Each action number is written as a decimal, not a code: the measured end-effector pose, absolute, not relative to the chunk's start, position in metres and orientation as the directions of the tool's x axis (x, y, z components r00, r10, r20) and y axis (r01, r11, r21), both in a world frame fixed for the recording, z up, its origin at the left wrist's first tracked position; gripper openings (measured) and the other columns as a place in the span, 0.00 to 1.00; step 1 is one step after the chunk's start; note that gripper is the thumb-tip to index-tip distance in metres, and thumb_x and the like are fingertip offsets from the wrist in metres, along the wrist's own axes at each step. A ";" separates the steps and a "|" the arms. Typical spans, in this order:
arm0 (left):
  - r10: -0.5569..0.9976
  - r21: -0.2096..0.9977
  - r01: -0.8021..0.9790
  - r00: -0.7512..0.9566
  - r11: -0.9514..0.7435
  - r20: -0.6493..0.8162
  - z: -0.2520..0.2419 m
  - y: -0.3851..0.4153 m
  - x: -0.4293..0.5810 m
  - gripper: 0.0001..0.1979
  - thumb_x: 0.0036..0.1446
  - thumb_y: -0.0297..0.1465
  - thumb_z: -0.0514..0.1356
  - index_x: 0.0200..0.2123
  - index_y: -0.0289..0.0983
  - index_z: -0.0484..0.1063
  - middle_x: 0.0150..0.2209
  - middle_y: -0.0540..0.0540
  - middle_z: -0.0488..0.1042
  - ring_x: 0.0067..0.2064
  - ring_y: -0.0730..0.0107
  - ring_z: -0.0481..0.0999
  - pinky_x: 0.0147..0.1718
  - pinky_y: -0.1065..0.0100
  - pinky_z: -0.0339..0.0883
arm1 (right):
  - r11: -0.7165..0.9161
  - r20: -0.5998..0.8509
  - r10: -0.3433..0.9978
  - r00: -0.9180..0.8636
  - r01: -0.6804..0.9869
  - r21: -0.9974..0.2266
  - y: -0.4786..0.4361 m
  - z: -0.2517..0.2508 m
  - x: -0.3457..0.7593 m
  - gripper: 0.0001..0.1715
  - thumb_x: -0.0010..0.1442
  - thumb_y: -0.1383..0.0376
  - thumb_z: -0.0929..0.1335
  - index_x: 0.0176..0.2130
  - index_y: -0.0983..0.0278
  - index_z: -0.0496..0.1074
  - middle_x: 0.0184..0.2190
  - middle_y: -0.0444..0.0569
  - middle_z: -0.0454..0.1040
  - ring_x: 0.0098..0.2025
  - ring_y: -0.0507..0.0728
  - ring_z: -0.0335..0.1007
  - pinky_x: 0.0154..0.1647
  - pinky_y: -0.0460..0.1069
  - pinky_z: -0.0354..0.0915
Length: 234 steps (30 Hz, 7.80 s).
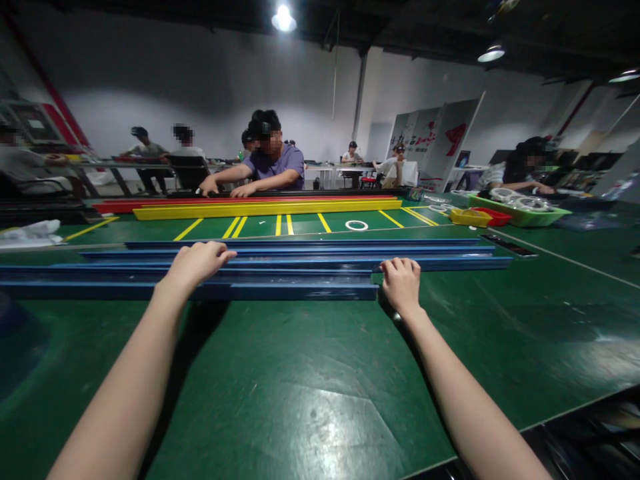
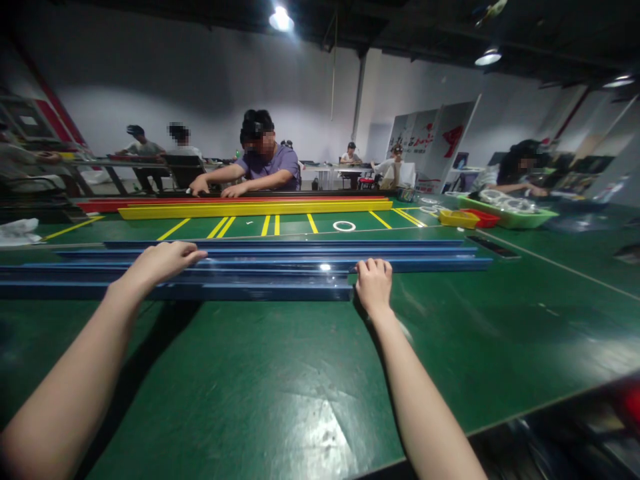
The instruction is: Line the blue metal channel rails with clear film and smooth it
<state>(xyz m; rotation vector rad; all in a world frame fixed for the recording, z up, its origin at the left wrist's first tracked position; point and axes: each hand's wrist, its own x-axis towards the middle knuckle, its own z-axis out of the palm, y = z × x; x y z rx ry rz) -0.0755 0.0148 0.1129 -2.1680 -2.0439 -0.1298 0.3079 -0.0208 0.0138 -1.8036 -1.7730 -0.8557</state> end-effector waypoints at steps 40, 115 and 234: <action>0.851 -0.036 0.925 0.364 -0.379 0.378 0.061 0.018 -0.010 0.17 0.57 0.36 0.43 0.35 0.38 0.69 0.35 0.46 0.71 0.39 0.65 0.68 0.33 0.68 0.57 | 0.000 0.390 0.920 0.053 0.991 -0.134 0.015 0.020 0.291 0.16 0.58 0.61 0.57 0.34 0.61 0.71 0.34 0.50 0.71 0.36 0.54 0.63 0.32 0.47 0.51; 0.999 0.038 0.998 0.047 -0.047 -0.001 0.052 0.020 -0.016 0.28 0.52 0.49 0.41 0.51 0.41 0.57 0.54 0.35 0.55 0.53 0.44 0.54 0.39 0.38 0.55 | -0.157 0.443 0.882 0.158 0.987 -0.039 -0.029 0.031 0.241 0.17 0.56 0.65 0.54 0.36 0.66 0.68 0.38 0.53 0.70 0.39 0.57 0.63 0.37 0.50 0.53; 0.925 -0.129 0.940 0.334 -0.315 0.182 0.062 -0.001 0.017 0.17 0.58 0.38 0.42 0.43 0.39 0.65 0.43 0.43 0.65 0.44 0.60 0.65 0.39 0.62 0.60 | -0.036 0.565 0.825 0.024 0.999 0.010 -0.029 0.015 0.238 0.16 0.57 0.62 0.55 0.33 0.65 0.68 0.35 0.53 0.69 0.39 0.57 0.58 0.37 0.50 0.50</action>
